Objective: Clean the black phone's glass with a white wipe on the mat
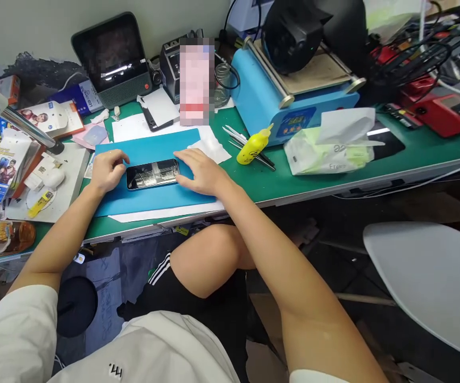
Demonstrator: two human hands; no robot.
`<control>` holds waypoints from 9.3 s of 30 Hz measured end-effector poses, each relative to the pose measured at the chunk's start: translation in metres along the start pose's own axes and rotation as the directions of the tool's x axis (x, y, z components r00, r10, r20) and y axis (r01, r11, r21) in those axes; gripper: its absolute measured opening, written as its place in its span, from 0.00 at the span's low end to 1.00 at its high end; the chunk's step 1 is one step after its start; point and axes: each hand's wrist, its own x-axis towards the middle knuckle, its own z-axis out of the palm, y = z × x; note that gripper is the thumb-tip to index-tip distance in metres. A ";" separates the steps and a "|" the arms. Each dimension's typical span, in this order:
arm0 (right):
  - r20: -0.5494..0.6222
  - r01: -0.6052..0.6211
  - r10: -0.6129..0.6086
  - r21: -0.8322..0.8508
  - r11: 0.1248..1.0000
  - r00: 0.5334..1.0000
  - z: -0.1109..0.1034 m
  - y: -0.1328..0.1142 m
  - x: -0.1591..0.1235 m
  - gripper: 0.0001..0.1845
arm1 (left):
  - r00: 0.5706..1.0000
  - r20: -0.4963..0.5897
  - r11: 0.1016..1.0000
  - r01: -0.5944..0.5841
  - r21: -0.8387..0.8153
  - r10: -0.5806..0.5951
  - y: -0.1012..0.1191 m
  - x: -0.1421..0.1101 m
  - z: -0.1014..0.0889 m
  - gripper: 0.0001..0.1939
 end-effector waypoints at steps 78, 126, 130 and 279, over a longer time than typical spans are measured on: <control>-0.373 -0.341 0.251 -0.198 0.919 0.893 -0.003 0.009 -0.017 0.15 | 0.960 0.260 0.992 -0.118 0.035 0.105 0.024 -0.035 -0.010 0.37; 0.002 -0.092 0.097 -0.303 0.948 0.995 0.050 -0.136 0.015 0.35 | 0.960 0.242 0.990 -0.138 -0.019 0.138 0.014 -0.034 -0.006 0.33; -0.006 -0.105 0.108 -0.284 0.953 0.994 0.054 -0.133 0.026 0.34 | 0.959 0.249 0.991 -0.126 -0.039 0.132 0.014 -0.036 -0.006 0.35; -0.143 -0.265 0.232 -0.286 0.921 0.962 0.025 -0.098 -0.006 0.25 | 0.962 0.238 0.987 -0.152 0.043 0.138 0.012 -0.023 -0.007 0.61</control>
